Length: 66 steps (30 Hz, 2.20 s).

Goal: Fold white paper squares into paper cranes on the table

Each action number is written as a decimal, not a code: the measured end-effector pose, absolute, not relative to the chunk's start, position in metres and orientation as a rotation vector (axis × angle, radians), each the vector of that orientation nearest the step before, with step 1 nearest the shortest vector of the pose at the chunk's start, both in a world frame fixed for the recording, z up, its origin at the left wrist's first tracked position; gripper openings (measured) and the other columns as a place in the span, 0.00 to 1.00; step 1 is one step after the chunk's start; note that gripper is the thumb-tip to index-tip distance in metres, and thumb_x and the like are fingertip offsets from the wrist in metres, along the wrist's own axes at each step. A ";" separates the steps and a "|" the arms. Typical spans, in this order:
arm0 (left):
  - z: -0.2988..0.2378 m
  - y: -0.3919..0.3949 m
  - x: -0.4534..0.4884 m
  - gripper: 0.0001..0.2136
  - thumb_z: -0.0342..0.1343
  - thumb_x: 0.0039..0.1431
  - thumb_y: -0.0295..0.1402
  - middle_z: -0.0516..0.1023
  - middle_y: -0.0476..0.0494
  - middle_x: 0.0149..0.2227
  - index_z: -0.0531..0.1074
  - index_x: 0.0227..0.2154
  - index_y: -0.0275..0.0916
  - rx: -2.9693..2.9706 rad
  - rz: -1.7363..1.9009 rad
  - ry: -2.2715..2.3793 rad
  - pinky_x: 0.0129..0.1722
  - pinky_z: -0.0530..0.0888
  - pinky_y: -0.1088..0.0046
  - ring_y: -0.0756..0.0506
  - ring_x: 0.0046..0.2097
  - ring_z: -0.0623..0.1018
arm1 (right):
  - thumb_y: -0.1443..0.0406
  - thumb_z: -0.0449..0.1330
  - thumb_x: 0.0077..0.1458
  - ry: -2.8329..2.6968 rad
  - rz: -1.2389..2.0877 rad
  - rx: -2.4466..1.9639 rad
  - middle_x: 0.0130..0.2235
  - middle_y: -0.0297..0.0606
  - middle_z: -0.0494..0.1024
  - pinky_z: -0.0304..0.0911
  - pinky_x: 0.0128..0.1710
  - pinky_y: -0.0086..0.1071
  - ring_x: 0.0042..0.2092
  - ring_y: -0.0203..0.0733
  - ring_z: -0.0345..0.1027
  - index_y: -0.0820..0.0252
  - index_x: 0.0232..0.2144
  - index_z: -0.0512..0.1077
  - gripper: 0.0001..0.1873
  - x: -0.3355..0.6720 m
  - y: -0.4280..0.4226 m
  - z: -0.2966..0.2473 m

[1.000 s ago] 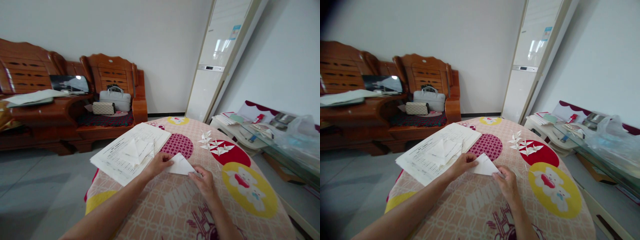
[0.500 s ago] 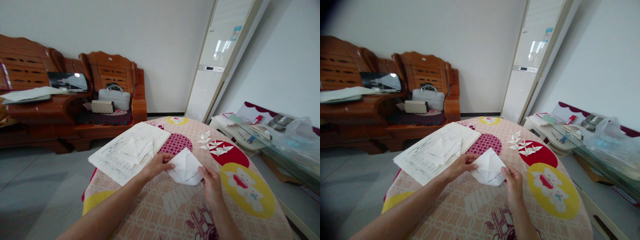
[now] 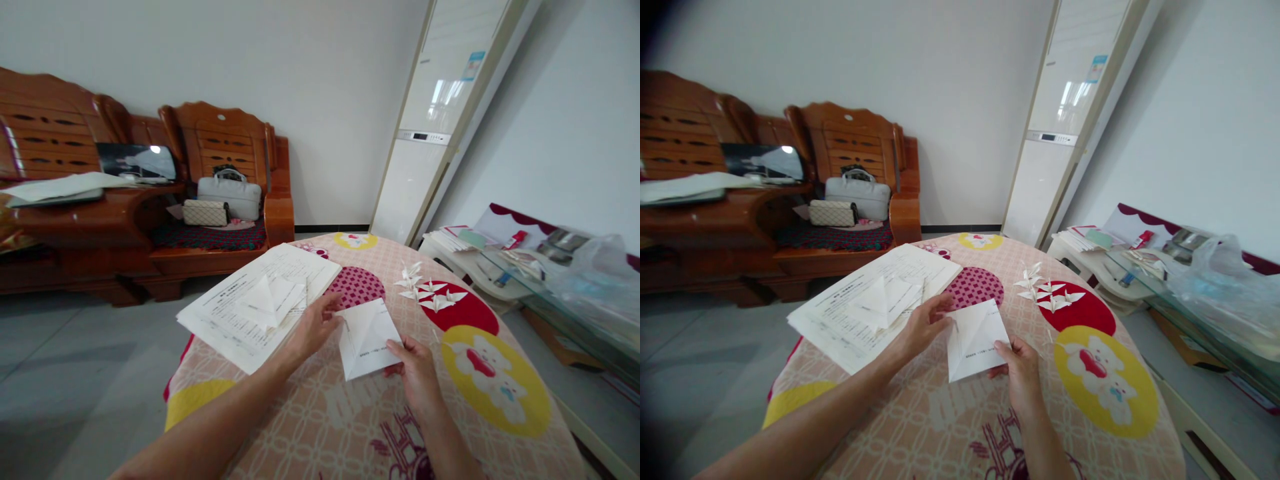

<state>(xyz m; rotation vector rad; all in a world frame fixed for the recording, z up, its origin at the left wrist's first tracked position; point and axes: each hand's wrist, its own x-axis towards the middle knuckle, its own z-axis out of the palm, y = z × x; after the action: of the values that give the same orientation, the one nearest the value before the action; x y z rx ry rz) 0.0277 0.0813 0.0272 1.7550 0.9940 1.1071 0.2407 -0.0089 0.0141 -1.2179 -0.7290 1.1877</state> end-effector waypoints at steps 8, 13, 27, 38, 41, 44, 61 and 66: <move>0.019 0.062 0.039 0.40 0.56 0.50 0.22 0.45 0.36 0.69 0.47 0.66 0.42 2.666 0.648 0.733 0.65 0.52 0.48 0.34 0.68 0.48 | 0.61 0.71 0.35 -0.535 1.130 -1.180 0.28 0.38 0.80 0.69 0.18 0.30 0.24 0.39 0.72 0.64 0.27 0.77 0.15 0.241 -0.006 0.010; 0.027 0.062 0.044 0.26 0.47 0.61 0.24 0.55 0.39 0.66 0.59 0.62 0.43 2.675 0.553 0.625 0.64 0.56 0.54 0.38 0.67 0.55 | 0.59 0.70 0.37 -0.647 1.119 -1.277 0.29 0.40 0.81 0.71 0.19 0.34 0.26 0.44 0.74 0.64 0.28 0.77 0.16 0.240 -0.005 0.009; 0.026 0.071 0.027 0.30 0.55 0.53 0.25 0.60 0.40 0.64 0.62 0.61 0.45 2.436 0.557 0.579 0.62 0.61 0.57 0.39 0.64 0.63 | 0.71 0.58 0.48 -1.761 0.457 -1.321 0.58 0.41 0.71 0.55 0.61 0.49 0.61 0.51 0.60 0.52 0.46 0.78 0.22 0.267 -0.005 0.009; 0.022 0.053 0.020 0.21 0.54 0.55 0.27 0.73 0.38 0.55 0.72 0.53 0.41 2.525 0.371 0.372 0.55 0.67 0.68 0.41 0.56 0.72 | 0.66 0.60 0.53 -1.878 0.868 -1.318 0.40 0.42 0.82 0.68 0.45 0.39 0.43 0.47 0.75 0.55 0.35 0.82 0.10 0.275 -0.020 0.020; 0.029 0.048 0.018 0.12 0.51 0.60 0.32 0.79 0.40 0.42 0.76 0.43 0.39 2.391 0.440 0.524 0.46 0.69 0.73 0.44 0.46 0.76 | 0.64 0.60 0.53 -1.801 0.908 -1.371 0.37 0.41 0.82 0.68 0.39 0.36 0.39 0.47 0.75 0.58 0.35 0.81 0.10 0.273 -0.013 0.016; 0.030 0.048 0.019 0.12 0.50 0.61 0.35 0.77 0.46 0.29 0.77 0.34 0.37 2.209 0.455 0.839 0.31 0.66 0.76 0.48 0.32 0.74 | 0.63 0.61 0.51 -1.654 0.942 -1.466 0.34 0.40 0.82 0.67 0.32 0.33 0.33 0.46 0.74 0.62 0.35 0.80 0.12 0.271 -0.004 0.008; 0.018 0.054 0.034 0.20 0.55 0.52 0.26 0.73 0.54 0.24 0.68 0.49 0.37 1.968 0.756 1.358 0.29 0.62 0.77 0.51 0.28 0.71 | 0.63 0.58 0.45 -1.360 0.603 -1.687 0.25 0.34 0.77 0.63 0.30 0.32 0.27 0.41 0.68 0.65 0.48 0.75 0.27 0.253 0.018 -0.005; 0.008 0.054 0.030 0.08 0.53 0.55 0.27 0.79 0.47 0.32 0.77 0.33 0.37 2.026 0.706 1.281 0.34 0.67 0.76 0.49 0.33 0.76 | 0.61 0.58 0.44 -1.409 0.578 -1.732 0.32 0.45 0.82 0.67 0.36 0.35 0.32 0.46 0.74 0.64 0.34 0.80 0.17 0.253 0.017 -0.001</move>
<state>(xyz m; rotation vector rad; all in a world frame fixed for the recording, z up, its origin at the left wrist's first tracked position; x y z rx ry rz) 0.0295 0.0539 0.0078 2.0263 1.2806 0.7065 0.2530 0.0173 -0.0009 -1.7317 -1.4085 0.5777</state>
